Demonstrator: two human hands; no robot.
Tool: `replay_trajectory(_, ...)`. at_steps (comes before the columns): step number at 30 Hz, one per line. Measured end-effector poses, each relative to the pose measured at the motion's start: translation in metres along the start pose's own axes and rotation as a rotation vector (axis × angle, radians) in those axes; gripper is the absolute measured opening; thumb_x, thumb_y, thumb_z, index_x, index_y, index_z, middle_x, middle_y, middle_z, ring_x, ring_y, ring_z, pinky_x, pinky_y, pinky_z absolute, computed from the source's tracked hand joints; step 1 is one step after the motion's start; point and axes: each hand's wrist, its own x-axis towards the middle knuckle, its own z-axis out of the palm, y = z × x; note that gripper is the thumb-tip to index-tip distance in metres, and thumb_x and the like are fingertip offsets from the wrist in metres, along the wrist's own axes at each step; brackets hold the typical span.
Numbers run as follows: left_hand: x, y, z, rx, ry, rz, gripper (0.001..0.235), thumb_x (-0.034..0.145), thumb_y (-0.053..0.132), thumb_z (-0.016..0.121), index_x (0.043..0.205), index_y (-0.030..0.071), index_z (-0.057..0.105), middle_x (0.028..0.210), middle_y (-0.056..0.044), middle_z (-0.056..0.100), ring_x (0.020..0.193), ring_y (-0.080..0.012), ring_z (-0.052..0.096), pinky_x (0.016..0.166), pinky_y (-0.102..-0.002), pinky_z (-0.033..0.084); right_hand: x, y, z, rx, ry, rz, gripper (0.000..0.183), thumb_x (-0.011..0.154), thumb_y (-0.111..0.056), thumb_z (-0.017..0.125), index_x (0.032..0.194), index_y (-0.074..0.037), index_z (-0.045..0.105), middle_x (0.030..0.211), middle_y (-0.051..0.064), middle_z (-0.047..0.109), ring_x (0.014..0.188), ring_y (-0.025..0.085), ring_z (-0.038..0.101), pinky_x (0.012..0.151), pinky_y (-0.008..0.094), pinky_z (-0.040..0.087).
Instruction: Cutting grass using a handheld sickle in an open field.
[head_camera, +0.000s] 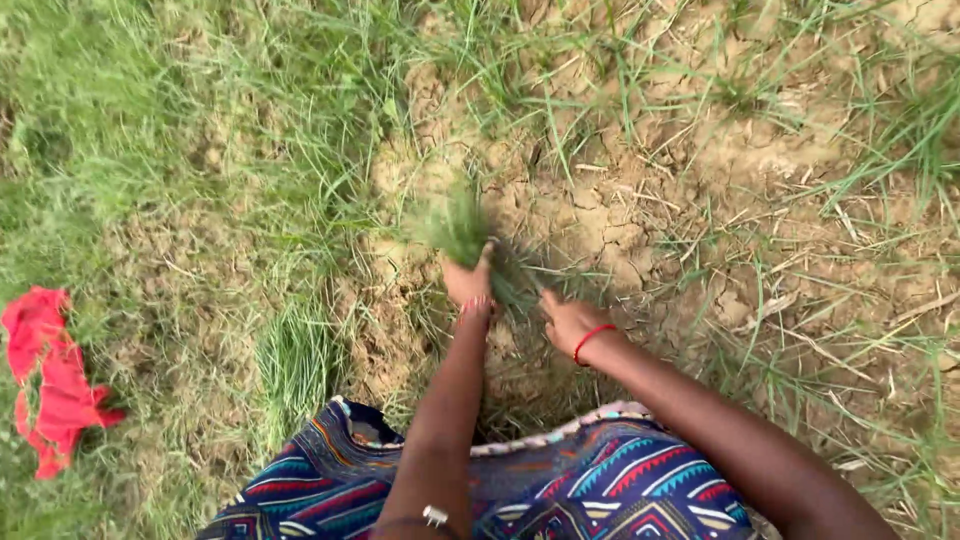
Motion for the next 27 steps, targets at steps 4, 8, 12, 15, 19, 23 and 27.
replay_trajectory(4,0.016,-0.010,0.038,0.182,-0.283,-0.177,0.069,0.078,0.051,0.083,0.121,-0.002,0.066,0.111,-0.026,0.072,0.103,-0.0416,0.071,0.091,-0.049,0.056,0.000,0.001,0.010,-0.049,-0.019,0.005,0.067,0.094,-0.026,0.058,0.154,-0.016,0.029,0.094,0.023,0.072,0.086,0.041,0.072,0.077,0.053,0.057)
replay_trajectory(8,0.029,-0.035,0.056,0.299,-0.359,0.085,0.039,0.094,0.028,0.069,0.123,0.003,0.064,0.104,-0.021,0.073,0.096,-0.0376,0.072,0.083,-0.049,0.058,-0.010,0.005,0.011,-0.074,-0.024,-0.014,0.064,0.094,-0.028,0.059,0.151,-0.017,0.032,0.100,0.024,0.072,0.091,0.042,0.070,0.082,0.053,0.056)
replay_trajectory(12,0.106,-0.021,0.038,0.116,0.079,0.204,0.044,0.077,0.017,0.075,0.113,-0.005,0.062,0.095,-0.026,0.067,0.080,-0.0385,0.069,0.063,-0.047,0.057,-0.014,0.053,0.011,-0.132,-0.074,-0.074,0.052,0.098,-0.034,0.059,0.143,-0.013,0.044,0.106,0.024,0.071,0.096,0.041,0.071,0.085,0.052,0.057)
replay_trajectory(15,0.244,0.012,-0.024,0.105,-0.435,0.271,0.038,0.074,0.027,0.080,0.102,0.002,0.075,0.093,-0.022,0.074,0.086,-0.0368,0.073,0.078,-0.044,0.058,-0.054,0.042,-0.062,-0.138,0.036,0.029,0.065,0.089,-0.015,0.055,0.151,-0.018,0.037,0.107,0.024,0.069,0.093,0.039,0.072,0.080,0.051,0.058)
replay_trajectory(19,0.330,0.085,-0.100,0.421,-0.658,0.589,0.052,0.071,0.041,0.089,0.105,0.005,0.075,0.098,-0.024,0.072,0.086,-0.0394,0.068,0.078,-0.048,0.055,-0.034,0.029,-0.136,-0.383,0.046,0.086,0.059,0.092,-0.026,0.061,0.148,-0.015,0.043,0.101,0.022,0.073,0.093,0.037,0.073,0.082,0.050,0.058)
replay_trajectory(23,0.332,0.004,-0.002,0.271,-0.602,0.929,0.021,0.094,0.028,0.069,0.099,0.008,0.072,0.091,-0.018,0.073,0.081,-0.0340,0.070,0.070,-0.049,0.056,-0.022,0.007,-0.140,-0.059,0.125,0.230,0.038,0.096,-0.033,0.061,0.128,-0.012,0.064,0.097,0.021,0.075,0.086,0.038,0.075,0.075,0.051,0.059)
replay_trajectory(27,0.268,0.087,0.039,-0.300,-0.675,0.472,0.048,0.081,0.027,0.079,0.121,0.004,0.067,0.104,-0.025,0.074,0.094,-0.0388,0.073,0.085,-0.047,0.057,0.058,0.007,-0.126,-0.037,0.321,0.244,0.063,0.086,-0.036,0.072,0.142,-0.021,0.047,0.096,0.021,0.072,0.086,0.037,0.070,0.078,0.049,0.054)
